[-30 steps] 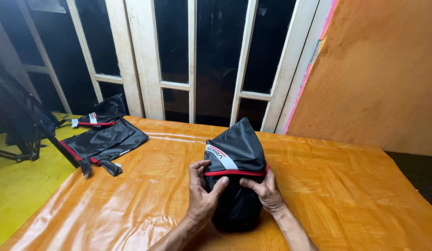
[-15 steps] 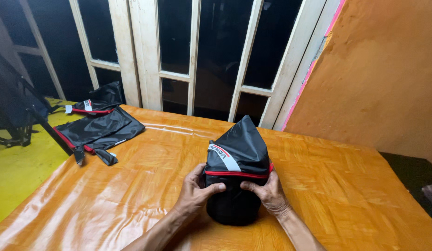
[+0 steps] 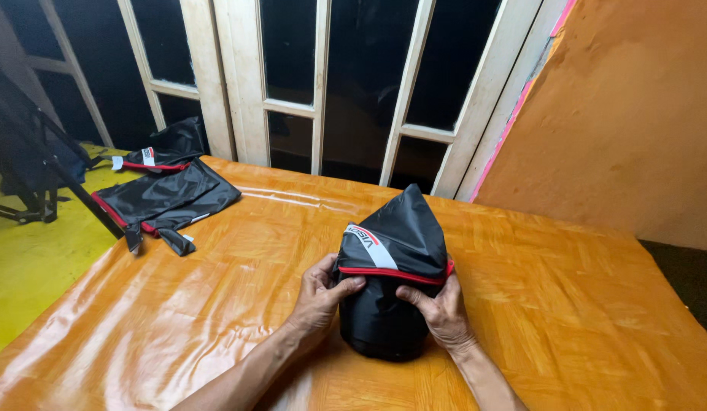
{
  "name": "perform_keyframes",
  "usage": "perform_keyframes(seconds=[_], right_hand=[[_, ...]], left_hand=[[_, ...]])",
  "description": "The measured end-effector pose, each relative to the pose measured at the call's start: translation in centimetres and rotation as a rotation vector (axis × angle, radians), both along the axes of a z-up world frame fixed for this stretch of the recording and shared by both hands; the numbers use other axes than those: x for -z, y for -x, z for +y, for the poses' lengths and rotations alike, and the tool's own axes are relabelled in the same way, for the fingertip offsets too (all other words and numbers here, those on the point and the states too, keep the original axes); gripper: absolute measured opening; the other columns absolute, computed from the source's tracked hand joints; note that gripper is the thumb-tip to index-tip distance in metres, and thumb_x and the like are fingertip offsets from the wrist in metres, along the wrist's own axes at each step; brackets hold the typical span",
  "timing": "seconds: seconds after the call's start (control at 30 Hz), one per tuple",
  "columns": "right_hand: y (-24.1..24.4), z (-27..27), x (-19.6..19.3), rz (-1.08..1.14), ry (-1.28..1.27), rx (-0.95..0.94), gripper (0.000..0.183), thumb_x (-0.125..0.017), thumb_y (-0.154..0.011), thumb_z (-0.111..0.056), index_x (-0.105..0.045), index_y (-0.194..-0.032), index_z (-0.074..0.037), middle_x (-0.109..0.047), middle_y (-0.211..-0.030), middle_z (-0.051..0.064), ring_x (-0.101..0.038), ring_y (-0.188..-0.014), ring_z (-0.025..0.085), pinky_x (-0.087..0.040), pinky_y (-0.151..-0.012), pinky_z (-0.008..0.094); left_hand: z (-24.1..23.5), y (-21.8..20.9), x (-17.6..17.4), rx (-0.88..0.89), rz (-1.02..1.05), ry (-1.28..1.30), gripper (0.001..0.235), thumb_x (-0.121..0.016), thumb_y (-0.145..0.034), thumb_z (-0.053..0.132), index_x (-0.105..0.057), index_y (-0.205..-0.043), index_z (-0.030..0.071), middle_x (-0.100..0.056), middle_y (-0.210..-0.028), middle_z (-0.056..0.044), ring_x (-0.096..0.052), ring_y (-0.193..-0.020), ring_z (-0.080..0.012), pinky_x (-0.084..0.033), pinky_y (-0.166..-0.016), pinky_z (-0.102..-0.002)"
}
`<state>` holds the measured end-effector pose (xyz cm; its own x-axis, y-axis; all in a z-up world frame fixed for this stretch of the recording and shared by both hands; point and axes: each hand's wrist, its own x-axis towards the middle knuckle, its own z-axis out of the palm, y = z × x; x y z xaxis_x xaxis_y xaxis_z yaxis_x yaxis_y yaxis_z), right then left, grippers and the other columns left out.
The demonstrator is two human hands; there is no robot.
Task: The person folds a long black fabric item with red accents on a wooden table. They fold the item into a compact square shape and then place it into a black drawstring bag, pulling the red drawstrings to close the bag.
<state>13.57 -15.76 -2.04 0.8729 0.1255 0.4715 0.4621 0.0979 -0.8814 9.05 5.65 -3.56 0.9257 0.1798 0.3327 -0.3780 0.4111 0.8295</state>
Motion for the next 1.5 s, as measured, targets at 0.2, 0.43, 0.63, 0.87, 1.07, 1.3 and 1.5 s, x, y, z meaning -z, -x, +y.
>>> perform_keyframes(seconds=[0.2, 0.43, 0.63, 0.87, 1.07, 1.3, 1.5], right_hand=[[0.9, -0.1, -0.6, -0.026, 0.043, 0.017, 0.086, -0.093, -0.063, -0.018, -0.051, -0.137, -0.004, -0.068, -0.130, 0.012, -0.063, -0.123, 0.022, -0.044, -0.113, 0.032], [1.6, 0.1, -1.5, -0.095, 0.108, 0.021, 0.083, -0.094, -0.064, -0.018, -0.053, -0.135, -0.006, -0.068, -0.127, 0.010, -0.064, -0.120, 0.020, -0.046, -0.110, 0.031], [1.5, -0.3, -1.1, -0.113, 0.126, 0.039, 0.076, -0.098, -0.059, -0.022, -0.055, -0.119, -0.007, -0.068, -0.111, 0.006, -0.064, -0.104, 0.018, -0.051, -0.097, 0.029], [2.8, -2.2, -1.9, -0.141, 0.135, 0.003, 0.053, -0.071, -0.087, -0.043, -0.062, -0.125, -0.007, -0.069, -0.114, 0.006, -0.064, -0.108, 0.018, -0.048, -0.100, 0.032], [2.1, -3.0, -1.1, -0.043, 0.192, -0.019, 0.046, -0.083, -0.080, -0.031, -0.064, -0.115, -0.010, -0.066, -0.105, 0.000, -0.062, -0.102, 0.013, -0.046, -0.096, 0.028], [3.8, -3.4, 0.1, -0.028, 0.055, -0.198, 0.037, -0.086, -0.081, -0.008, -0.055, -0.102, -0.012, -0.051, -0.089, -0.005, -0.046, -0.081, 0.009, -0.041, -0.073, 0.023], [6.6, -1.2, -1.6, -0.008, 0.041, 0.146, 0.036, -0.085, -0.081, -0.033, -0.060, -0.097, -0.013, -0.063, -0.091, -0.003, -0.061, -0.086, 0.010, -0.052, -0.082, 0.026]], left_hand=[[-1.2, 2.6, -3.4, 0.197, -0.084, 0.145, 0.045, -0.071, -0.083, 0.024, -0.063, -0.118, -0.003, -0.072, -0.111, -0.013, -0.067, -0.103, -0.0197, -0.050, -0.093, -0.033], [-2.4, 2.3, -1.8, -0.105, 0.049, 0.025, 0.033, -0.078, -0.084, 0.013, -0.067, -0.114, 0.002, -0.075, -0.101, -0.009, -0.066, -0.089, -0.0129, -0.055, -0.083, -0.028], [-1.1, 1.6, 0.5, -0.048, -0.135, -0.216, 0.033, -0.071, -0.093, 0.017, -0.058, -0.122, 0.005, -0.067, -0.106, -0.005, -0.058, -0.097, -0.0103, -0.049, -0.090, -0.026], [-0.1, 0.9, 1.7, -0.038, -0.136, -0.257, 0.033, -0.081, -0.086, 0.027, -0.067, -0.105, 0.005, -0.070, -0.097, -0.003, -0.058, -0.090, -0.0090, -0.048, -0.081, -0.025], [1.3, 2.1, -0.6, -0.089, -0.116, -0.574, 0.093, -0.107, -0.041, 0.025, -0.067, -0.123, 0.008, -0.076, -0.113, -0.001, -0.063, -0.107, -0.0113, -0.052, -0.095, -0.027], [1.6, 2.3, 0.7, 0.028, -0.116, -0.523, 0.073, -0.102, -0.054, 0.024, -0.067, -0.115, 0.005, -0.076, -0.099, -0.003, -0.063, -0.091, -0.0089, -0.058, -0.078, -0.027], [-0.5, 2.2, -0.3, 0.086, 0.017, -0.219, 0.058, -0.090, -0.069, 0.010, -0.064, -0.121, -0.001, -0.077, -0.115, -0.014, -0.068, -0.105, -0.0187, -0.056, -0.094, -0.033]])
